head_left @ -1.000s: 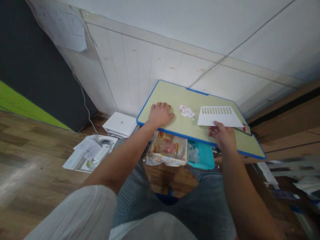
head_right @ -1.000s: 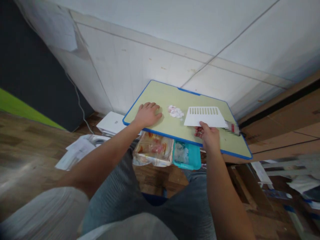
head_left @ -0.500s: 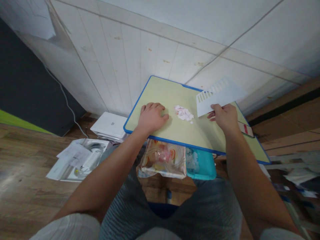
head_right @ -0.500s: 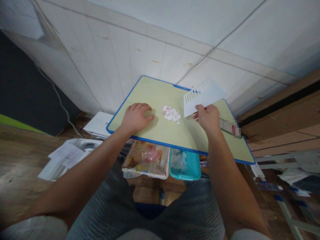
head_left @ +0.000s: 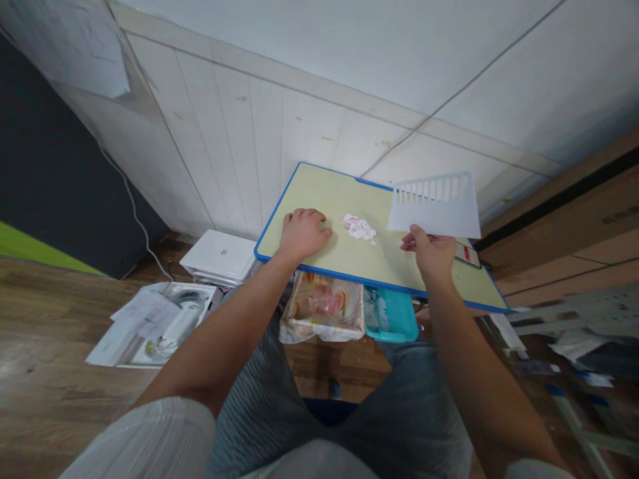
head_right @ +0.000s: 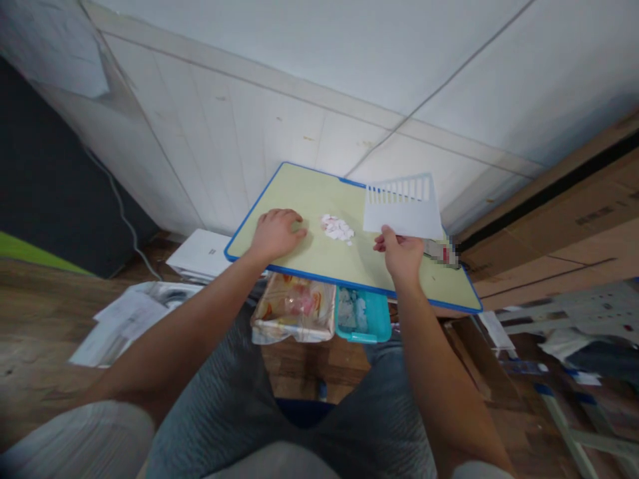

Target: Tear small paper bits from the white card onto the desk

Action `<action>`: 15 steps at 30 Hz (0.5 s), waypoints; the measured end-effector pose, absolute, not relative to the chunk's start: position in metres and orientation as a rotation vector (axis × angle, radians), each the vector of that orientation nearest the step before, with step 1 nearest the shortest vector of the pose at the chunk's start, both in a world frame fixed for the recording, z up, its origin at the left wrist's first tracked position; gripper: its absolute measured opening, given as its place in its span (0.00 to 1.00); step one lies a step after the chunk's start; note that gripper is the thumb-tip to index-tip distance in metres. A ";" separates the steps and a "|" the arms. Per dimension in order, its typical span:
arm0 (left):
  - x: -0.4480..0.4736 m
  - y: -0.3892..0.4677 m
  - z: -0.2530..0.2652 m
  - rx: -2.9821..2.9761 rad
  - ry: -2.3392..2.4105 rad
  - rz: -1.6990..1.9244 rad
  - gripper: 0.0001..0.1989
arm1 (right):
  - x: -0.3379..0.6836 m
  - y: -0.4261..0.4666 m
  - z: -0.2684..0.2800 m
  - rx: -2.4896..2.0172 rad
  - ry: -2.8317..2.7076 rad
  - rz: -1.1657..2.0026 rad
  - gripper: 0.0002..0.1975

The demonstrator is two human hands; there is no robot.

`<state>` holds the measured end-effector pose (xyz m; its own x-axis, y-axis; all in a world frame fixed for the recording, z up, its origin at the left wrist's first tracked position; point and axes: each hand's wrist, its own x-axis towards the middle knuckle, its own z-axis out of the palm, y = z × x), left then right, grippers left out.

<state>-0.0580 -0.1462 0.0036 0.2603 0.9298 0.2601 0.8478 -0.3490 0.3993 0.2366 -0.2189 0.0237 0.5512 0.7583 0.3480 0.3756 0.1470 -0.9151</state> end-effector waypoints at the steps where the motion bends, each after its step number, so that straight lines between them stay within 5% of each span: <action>1: -0.058 -0.147 0.003 2.353 1.683 0.673 0.21 | 0.233 -0.221 0.022 -1.460 -0.982 0.368 0.17; 8: -0.057 -0.144 0.015 2.433 1.769 0.533 0.20 | 0.218 -0.224 0.010 -1.462 -0.927 0.527 0.09; 12: -0.047 -0.099 0.039 2.298 1.853 0.289 0.17 | 0.216 -0.223 0.004 -1.432 -0.909 0.633 0.10; 15: -0.032 -0.050 0.044 2.297 1.905 0.439 0.18 | 0.217 -0.224 0.000 -1.433 -0.917 0.727 0.14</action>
